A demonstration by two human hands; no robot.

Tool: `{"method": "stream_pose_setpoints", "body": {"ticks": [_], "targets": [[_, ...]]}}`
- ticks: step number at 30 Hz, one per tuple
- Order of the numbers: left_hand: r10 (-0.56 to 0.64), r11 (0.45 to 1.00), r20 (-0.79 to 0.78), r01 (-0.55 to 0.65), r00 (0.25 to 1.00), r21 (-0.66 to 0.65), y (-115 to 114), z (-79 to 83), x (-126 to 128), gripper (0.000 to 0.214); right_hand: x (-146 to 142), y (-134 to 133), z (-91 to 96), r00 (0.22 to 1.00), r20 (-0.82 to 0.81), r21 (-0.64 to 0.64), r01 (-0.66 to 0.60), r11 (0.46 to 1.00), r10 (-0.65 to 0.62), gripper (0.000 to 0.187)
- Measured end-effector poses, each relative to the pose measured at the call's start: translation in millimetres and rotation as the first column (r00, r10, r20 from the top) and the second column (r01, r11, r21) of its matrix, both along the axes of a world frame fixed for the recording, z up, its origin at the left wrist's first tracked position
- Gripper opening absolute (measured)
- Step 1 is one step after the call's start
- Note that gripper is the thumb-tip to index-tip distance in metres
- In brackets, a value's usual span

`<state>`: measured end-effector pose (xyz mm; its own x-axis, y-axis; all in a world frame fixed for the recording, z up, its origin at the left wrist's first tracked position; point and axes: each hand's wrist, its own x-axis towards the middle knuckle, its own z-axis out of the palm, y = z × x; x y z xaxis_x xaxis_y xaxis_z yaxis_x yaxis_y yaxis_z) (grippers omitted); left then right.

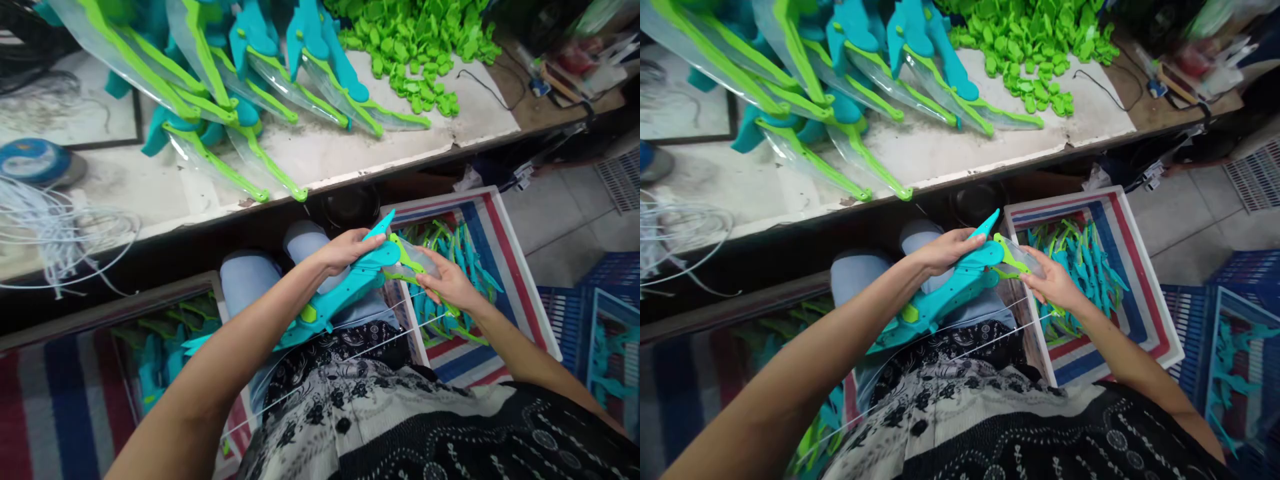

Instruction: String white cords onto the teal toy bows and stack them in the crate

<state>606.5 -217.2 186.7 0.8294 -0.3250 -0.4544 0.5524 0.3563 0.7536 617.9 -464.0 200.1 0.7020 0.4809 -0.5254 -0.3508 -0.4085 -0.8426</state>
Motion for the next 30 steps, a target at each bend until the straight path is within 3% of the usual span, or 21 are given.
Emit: {"method": "stream_pose_setpoints", "body": {"ticks": [3, 6, 13, 18, 21, 26, 30], "targets": [[0.068, 0.995, -0.132, -0.076, 0.989, -0.059, -5, 1.1, -13, 0.044, 10, -6, 4.6, 0.999, 0.032, -0.028, -0.002, 1.0, 0.002, 0.072], [0.122, 0.992, -0.164, -0.126, 0.979, -0.018, -13, 2.0, -22, 0.039, 20, -9, 9.6, 0.996, 0.012, -0.075, -0.088, 0.993, 0.09, 0.072], [0.224, 0.939, 0.053, -0.23, 0.973, 0.256, -24, -0.3, -37, 0.027, 29, -11, 19.0, 0.982, -0.022, -0.08, -0.187, 0.979, 0.186, 0.072], [0.086, 0.918, 0.166, -0.143, 0.982, 0.369, -14, 6.1, -43, 0.025, 37, -9, 28.2, 0.954, -0.093, -0.062, -0.293, 0.954, 0.286, 0.072], [0.054, 0.937, 0.11, -0.088, 0.992, 0.337, -11, 14.6, -47, 0.028, 47, -9, 33.8, 0.911, -0.136, -0.06, -0.401, 0.914, 0.39, 0.073], [0.135, 0.97, -0.094, -0.112, 0.986, 0.216, -8, 28.8, -52, 0.041, 60, -3, 32.4, 0.872, -0.163, -0.043, -0.473, 0.88, 0.461, 0.079], [0.134, 0.966, -0.136, -0.099, 0.982, 0.239, -4, 36.5, -58, 0.039, 62, 3, 27.8, 0.835, -0.159, -0.002, -0.533, 0.846, 0.526, 0.079]]}}
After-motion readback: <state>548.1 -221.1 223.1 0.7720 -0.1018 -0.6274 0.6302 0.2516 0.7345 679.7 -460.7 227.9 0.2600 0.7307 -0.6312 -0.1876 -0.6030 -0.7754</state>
